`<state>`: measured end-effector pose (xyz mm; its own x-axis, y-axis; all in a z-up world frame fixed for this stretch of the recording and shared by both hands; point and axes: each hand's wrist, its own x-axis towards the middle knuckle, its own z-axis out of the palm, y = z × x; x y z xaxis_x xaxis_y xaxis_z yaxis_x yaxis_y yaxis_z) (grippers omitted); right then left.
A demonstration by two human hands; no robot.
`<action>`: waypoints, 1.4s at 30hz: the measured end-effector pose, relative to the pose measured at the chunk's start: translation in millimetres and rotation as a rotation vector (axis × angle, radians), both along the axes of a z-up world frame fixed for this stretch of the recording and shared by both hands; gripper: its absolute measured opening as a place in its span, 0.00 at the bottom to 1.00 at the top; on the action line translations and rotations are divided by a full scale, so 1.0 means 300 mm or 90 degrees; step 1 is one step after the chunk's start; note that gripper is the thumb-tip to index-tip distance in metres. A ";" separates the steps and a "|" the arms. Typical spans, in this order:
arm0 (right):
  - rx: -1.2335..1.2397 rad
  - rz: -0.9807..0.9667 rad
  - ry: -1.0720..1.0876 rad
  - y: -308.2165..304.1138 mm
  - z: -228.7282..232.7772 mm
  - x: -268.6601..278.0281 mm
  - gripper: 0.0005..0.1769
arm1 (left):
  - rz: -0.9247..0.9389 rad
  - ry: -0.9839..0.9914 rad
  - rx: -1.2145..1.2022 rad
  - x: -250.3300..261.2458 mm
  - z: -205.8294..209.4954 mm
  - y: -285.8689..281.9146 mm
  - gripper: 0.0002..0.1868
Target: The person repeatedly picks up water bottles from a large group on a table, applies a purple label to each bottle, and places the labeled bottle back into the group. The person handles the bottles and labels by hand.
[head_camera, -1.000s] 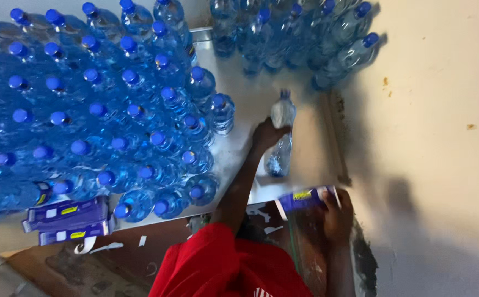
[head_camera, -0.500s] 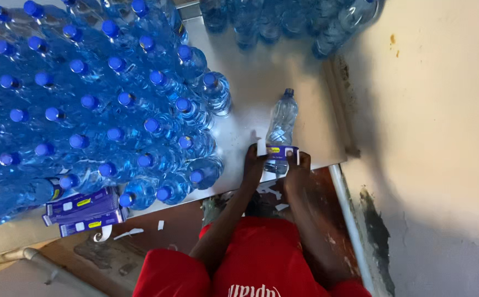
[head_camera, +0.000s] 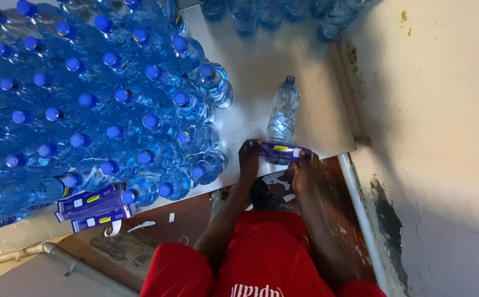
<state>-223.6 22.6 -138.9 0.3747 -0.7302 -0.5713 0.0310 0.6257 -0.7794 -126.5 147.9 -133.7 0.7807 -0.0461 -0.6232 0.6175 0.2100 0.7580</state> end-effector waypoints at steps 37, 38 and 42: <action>-0.172 0.237 0.235 0.075 0.043 0.097 0.18 | -0.007 -0.104 0.275 0.028 -0.007 -0.054 0.14; -0.173 0.187 0.197 0.084 0.040 0.107 0.17 | -0.009 -0.105 0.279 0.033 -0.011 -0.057 0.13; -0.212 0.218 0.232 0.097 0.034 0.120 0.12 | 0.043 -0.079 0.211 0.049 -0.023 -0.045 0.10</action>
<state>-187.6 51.7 -128.6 0.4432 -0.7639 -0.4691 -0.4361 0.2734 -0.8573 -111.8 134.4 -140.6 0.8459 0.1972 -0.4956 0.5093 -0.0225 0.8603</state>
